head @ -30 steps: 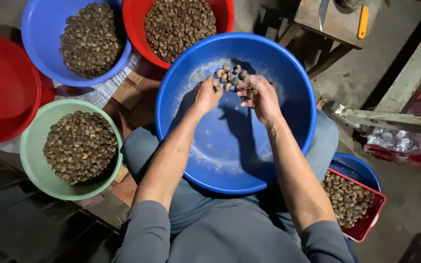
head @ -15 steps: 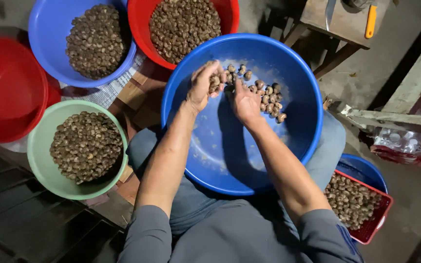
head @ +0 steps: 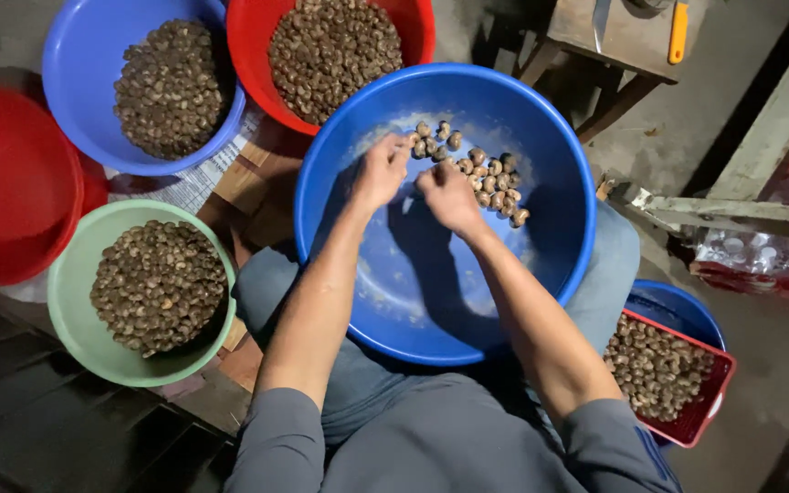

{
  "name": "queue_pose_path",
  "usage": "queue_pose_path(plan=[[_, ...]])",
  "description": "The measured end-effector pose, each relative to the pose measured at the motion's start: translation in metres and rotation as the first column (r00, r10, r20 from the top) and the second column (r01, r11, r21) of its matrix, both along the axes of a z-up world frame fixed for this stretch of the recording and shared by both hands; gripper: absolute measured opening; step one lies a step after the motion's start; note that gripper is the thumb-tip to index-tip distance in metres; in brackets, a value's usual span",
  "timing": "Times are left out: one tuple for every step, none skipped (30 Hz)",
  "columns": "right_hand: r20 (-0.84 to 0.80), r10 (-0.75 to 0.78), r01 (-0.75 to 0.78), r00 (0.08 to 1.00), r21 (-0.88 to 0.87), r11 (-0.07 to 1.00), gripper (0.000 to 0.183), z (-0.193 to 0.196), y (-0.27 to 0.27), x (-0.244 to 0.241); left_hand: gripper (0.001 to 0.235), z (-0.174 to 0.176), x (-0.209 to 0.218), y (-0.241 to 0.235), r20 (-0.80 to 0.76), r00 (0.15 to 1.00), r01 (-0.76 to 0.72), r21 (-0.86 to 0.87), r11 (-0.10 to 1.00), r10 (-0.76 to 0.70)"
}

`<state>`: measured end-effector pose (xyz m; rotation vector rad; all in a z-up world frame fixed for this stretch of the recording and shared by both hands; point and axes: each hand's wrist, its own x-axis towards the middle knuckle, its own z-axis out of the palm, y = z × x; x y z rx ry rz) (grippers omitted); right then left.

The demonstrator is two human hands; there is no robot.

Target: The person sits with a blue basin on their lap and uses both hands to pick up snails, inspect them, and transfer them into a red rectangular basket placed on the floor to the right. Several other basins containing snails are visible nearby.

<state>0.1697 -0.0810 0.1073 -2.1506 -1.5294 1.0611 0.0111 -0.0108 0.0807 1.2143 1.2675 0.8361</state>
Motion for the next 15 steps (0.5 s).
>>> queue_pose_path(plan=[[-0.375,-0.167,0.154,0.912,-0.066,0.986,0.03,0.006,-0.002,0.007,0.02,0.01,0.0,-0.003,-0.296,0.939,0.188,0.014,0.982,-0.176],[-0.678,-0.318,0.268,0.663,-0.182,0.946,0.024,0.011,-0.004,0.014,0.028,0.019,0.0,-0.007,-0.562,0.764,0.365,-0.028,0.93,-0.317],[-0.674,-0.322,0.271,0.665,-0.185,0.945,0.024,0.034,-0.007,0.021,0.028,0.025,0.004,-0.013,-0.558,0.765,0.368,-0.031,0.929,-0.321],[-0.736,-0.395,0.306,0.549,-0.263,0.915,0.027,0.057,-0.01,0.027,0.034,0.031,0.008,-0.019,-0.615,0.696,0.422,-0.067,0.904,-0.371],[-0.78,-0.461,0.329,0.422,-0.342,0.88,0.031,0.081,-0.013,0.033,0.04,0.037,0.012,-0.024,-0.665,0.621,0.472,-0.107,0.875,-0.416],[-0.78,-0.462,0.333,0.422,-0.341,0.879,0.031,0.082,-0.016,0.041,0.04,0.048,0.015,-0.026,-0.664,0.62,0.475,-0.105,0.873,-0.417],[-0.792,-0.456,0.374,0.406,-0.311,0.874,0.037,0.084,-0.02,0.05,0.043,0.058,0.018,-0.028,-0.639,0.637,0.447,-0.15,0.882,-0.431],[-0.804,-0.446,0.411,0.392,-0.281,0.868,0.043,0.086,-0.022,0.057,0.054,0.069,0.02,-0.029,-0.613,0.655,0.415,-0.196,0.889,-0.441],[-0.805,-0.445,0.411,0.392,-0.279,0.868,0.043,0.086,-0.022,0.058,0.054,0.06,0.017,-0.027,-0.614,0.655,0.415,-0.194,0.889,-0.44],[-0.807,-0.484,0.504,0.34,-0.278,0.818,0.036,0.086,-0.022,0.059,0.047,0.051,0.015,-0.026,-0.629,0.651,0.434,-0.15,0.888,-0.424],[-0.808,-0.517,0.591,0.283,-0.277,0.758,0.037,0.086,-0.021,0.06,0.045,0.042,0.013,-0.025,-0.643,0.648,0.452,-0.107,0.886,-0.408],[-0.81,-0.514,0.589,0.283,-0.276,0.76,0.037,0.076,-0.018,0.061,0.045,0.036,0.012,-0.022,-0.646,0.647,0.449,-0.106,0.887,-0.405],[-0.78,-0.522,0.603,0.344,-0.243,0.76,0.036,0.066,-0.014,0.061,0.043,0.031,0.011,-0.019,-0.669,0.625,0.439,-0.127,0.89,-0.404],[-0.745,-0.533,0.617,0.402,-0.21,0.758,0.035,0.056,-0.011,0.06,0.041,0.025,0.01,-0.017,-0.69,0.6,0.429,-0.149,0.891,-0.405],[-0.746,-0.532,0.616,0.401,-0.21,0.759,0.035,0.046,-0.007,0.057,0.041,0.026,0.01,-0.019,-0.691,0.599,0.428,-0.149,0.891,-0.404]])
